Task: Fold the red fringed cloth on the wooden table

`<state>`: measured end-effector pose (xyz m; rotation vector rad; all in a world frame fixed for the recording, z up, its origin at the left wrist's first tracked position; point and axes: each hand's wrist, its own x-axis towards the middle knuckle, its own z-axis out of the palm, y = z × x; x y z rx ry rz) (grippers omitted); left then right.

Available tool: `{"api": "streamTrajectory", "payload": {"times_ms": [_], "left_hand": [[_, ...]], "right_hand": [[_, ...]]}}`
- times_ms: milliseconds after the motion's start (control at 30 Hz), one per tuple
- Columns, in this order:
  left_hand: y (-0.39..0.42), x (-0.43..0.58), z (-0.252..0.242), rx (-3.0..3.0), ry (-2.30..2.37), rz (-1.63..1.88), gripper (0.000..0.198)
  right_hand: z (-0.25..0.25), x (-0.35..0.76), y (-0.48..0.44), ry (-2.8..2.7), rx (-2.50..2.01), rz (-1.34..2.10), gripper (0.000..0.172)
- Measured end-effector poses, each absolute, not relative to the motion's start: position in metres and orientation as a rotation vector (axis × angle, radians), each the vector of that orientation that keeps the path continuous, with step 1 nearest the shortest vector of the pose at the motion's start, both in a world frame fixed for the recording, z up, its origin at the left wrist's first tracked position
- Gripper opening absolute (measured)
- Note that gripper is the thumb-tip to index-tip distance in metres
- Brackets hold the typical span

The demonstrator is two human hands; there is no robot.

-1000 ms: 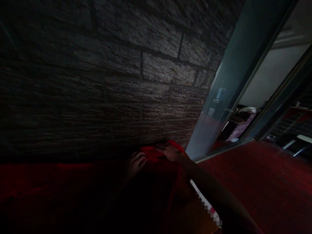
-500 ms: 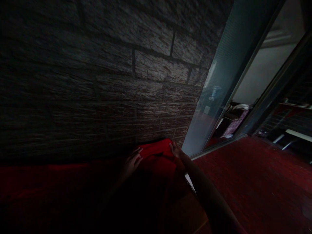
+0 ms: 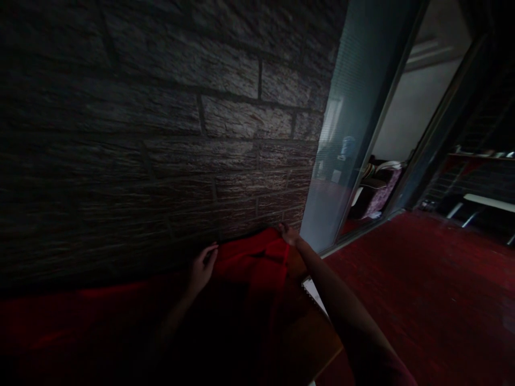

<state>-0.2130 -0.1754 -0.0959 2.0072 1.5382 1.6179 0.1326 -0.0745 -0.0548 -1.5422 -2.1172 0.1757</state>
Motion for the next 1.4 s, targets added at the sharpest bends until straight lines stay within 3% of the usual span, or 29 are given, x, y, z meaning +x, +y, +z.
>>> {"api": "streamTrajectory", "payload": {"times_ms": [133, 333, 533, 833, 1100, 1200, 1300, 1400], "left_hand": [[-0.189, -0.203, -0.076, 2.373, 1.436, 1.5, 0.033], [-0.215, -0.165, -0.064, 2.893, 1.094, 0.915, 0.052], [-0.218, -0.152, -0.074, 3.018, 1.107, 0.476, 0.055], [-0.231, -0.157, -0.067, 2.919, 1.051, 0.653, 0.055], [-0.271, -0.129, -0.069, 2.585, 1.107, 0.871, 0.053], [-0.296, -0.134, -0.077, 2.26, 1.224, 0.961, 0.057], [-0.311, -0.144, -0.079, 1.706, 1.378, 0.836, 0.057], [-0.313, -0.147, -0.07, 1.318, 1.412, 0.761, 0.047]], "right_hand": [[-0.05, 0.134, -0.104, -1.901, -1.653, 0.306, 0.044], [-0.084, 0.117, -0.208, -1.772, -1.537, 0.419, 0.051], [-0.108, 0.092, -0.264, -1.605, -1.429, 0.629, 0.053], [-0.117, 0.082, -0.342, -1.142, -1.364, 0.779, 0.049], [-0.086, 0.061, -0.379, -1.502, -1.532, 0.81, 0.03], [-0.08, 0.06, -0.379, -1.553, -1.535, 0.851, 0.023], [-0.081, 0.056, -0.384, -1.539, -1.582, 0.881, 0.019], [-0.081, 0.05, -0.387, -1.511, -1.595, 0.911, 0.022]]}}
